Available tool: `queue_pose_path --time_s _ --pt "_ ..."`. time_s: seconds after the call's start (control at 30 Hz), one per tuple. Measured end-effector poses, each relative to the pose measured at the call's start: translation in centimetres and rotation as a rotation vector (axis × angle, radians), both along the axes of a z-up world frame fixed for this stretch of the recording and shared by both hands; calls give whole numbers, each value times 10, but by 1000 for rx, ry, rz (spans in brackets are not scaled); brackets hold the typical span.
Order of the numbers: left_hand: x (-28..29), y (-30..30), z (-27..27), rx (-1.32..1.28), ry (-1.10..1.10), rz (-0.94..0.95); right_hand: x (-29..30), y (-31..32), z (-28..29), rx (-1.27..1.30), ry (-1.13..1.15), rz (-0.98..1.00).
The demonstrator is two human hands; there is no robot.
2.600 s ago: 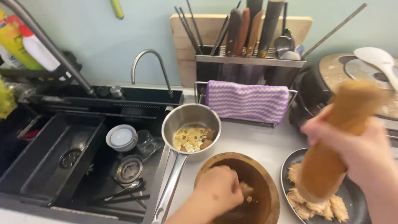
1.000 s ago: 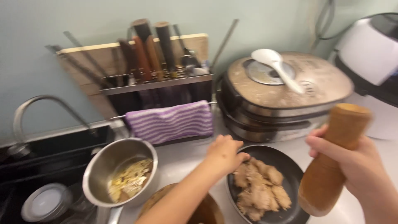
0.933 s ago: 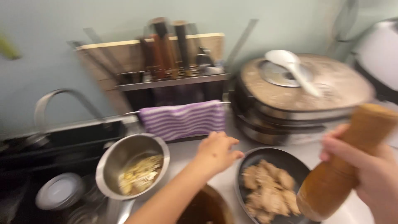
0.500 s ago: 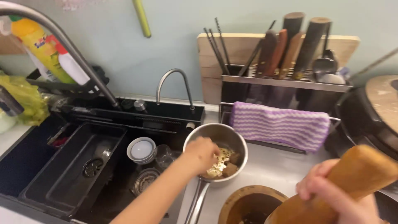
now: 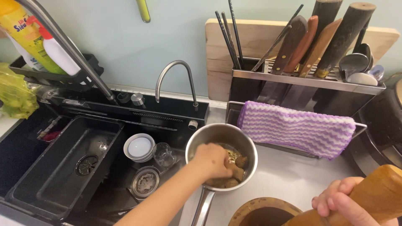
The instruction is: Shredding cooked meat by pounding it with a pestle in a wooden mortar.
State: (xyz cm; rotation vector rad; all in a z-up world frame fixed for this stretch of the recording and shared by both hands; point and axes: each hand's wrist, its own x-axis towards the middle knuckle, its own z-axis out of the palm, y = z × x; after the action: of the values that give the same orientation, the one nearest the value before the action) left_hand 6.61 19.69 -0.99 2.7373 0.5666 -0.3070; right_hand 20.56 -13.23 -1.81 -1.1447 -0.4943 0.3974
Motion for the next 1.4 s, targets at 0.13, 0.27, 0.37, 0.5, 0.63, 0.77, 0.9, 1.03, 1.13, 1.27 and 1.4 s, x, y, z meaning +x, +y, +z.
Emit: queue_pose_path --time_s 0.13,0.27,0.37,0.5,0.63,0.77,0.9,1.03,1.13,1.27,1.4 --pt "-29 -4 53 -36 -157 19 -6 2 20 -67 -4 -28" --pt "-55 -55 101 -195 -237 -92 -26 3 55 12 43 -98" --pt "-63 -124 69 -148 -111 -247 -43 1 89 98 80 -105" --pt "-51 -197 -1 114 66 -439 -66 -2 124 96 87 -109" --pt "-60 -204 -3 246 94 -345 -74 -16 128 82 45 -78" --pt "-89 -189 18 342 -350 -187 -81 -27 143 151 -172 -3" --pt "-111 -181 41 64 -783 107 -91 -31 149 364 -202 160" --pt "-101 -182 11 -279 -994 315 -96 -8 112 238 -212 143" --pt "-98 -182 9 -543 -1028 454 -95 8 108 42 -226 119" --pt "-93 -186 7 -579 -1039 490 -85 -11 153 285 -109 227" --pt "-80 -190 5 -544 -1077 492 -88 -8 148 353 -176 258"
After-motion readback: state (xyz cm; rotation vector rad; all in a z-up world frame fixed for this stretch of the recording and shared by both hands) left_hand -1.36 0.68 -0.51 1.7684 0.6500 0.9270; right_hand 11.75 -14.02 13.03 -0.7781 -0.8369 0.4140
